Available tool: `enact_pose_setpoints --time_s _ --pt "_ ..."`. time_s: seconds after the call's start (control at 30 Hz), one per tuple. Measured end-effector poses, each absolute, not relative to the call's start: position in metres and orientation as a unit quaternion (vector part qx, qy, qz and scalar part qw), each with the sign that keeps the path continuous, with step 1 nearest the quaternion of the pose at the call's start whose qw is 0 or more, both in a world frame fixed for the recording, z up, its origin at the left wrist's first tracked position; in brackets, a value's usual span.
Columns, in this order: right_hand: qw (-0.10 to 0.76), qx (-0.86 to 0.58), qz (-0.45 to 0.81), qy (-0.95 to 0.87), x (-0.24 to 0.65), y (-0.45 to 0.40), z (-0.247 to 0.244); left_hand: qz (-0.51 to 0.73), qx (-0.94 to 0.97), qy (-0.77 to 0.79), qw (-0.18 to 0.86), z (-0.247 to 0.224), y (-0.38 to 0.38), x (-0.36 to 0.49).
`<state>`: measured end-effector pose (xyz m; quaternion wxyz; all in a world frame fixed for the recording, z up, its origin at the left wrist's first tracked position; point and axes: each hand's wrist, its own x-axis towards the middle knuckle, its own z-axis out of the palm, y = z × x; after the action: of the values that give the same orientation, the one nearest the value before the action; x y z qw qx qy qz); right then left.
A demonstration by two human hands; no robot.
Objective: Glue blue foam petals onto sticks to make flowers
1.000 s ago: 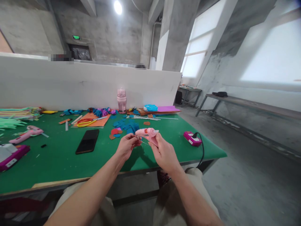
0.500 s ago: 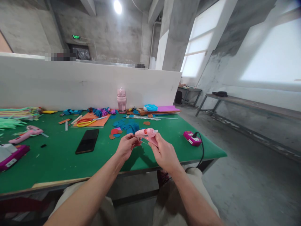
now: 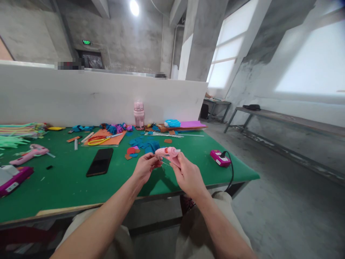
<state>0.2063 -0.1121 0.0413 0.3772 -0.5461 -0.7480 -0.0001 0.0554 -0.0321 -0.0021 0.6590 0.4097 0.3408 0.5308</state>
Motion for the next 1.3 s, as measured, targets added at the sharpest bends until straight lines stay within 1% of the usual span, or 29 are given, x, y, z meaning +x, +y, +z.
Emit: enact_pose_setpoints --time_s 0.27,0.47,0.57,0.67,0.73,0.8,0.9,0.97,1.1,1.3 --pt "0.387 -0.549 -0.003 -0.74 0.206 -0.111 0.04 0.53 0.406 0.344 0.66 -0.001 -0.032 0.056" --pt "0.382 -0.545 0.018 -0.746 0.207 -0.111 0.039 0.534 0.4 0.345 0.66 -0.002 -0.031 0.055" --pt "0.401 -0.532 0.03 -0.745 0.209 -0.111 0.039 0.534 0.399 0.346 0.661 -0.003 -0.031 0.055" --pt "0.443 -0.515 0.042 -0.733 0.212 -0.108 0.039 0.53 0.392 0.348 0.666 -0.003 -0.03 0.055" --pt "0.479 -0.503 0.07 -0.716 0.216 -0.106 0.039 0.529 0.386 0.346 0.671 -0.003 -0.03 0.055" --pt "0.503 -0.496 0.124 -0.697 0.22 -0.105 0.04 0.53 0.379 0.345 0.676 -0.003 -0.029 0.055" --pt "0.509 -0.501 0.188 -0.675 0.227 -0.104 0.041 0.531 0.375 0.346 0.677 -0.001 -0.03 0.056" --pt "0.507 -0.513 0.168 -0.672 0.231 -0.103 0.041 0.534 0.377 0.349 0.672 0.0 -0.03 0.056" --pt "0.499 -0.524 0.074 -0.686 0.233 -0.102 0.038 0.544 0.388 0.349 0.657 -0.001 -0.03 0.056" --pt "0.46 -0.534 0.041 -0.708 0.229 -0.101 0.034 0.547 0.388 0.35 0.654 -0.001 -0.031 0.056"
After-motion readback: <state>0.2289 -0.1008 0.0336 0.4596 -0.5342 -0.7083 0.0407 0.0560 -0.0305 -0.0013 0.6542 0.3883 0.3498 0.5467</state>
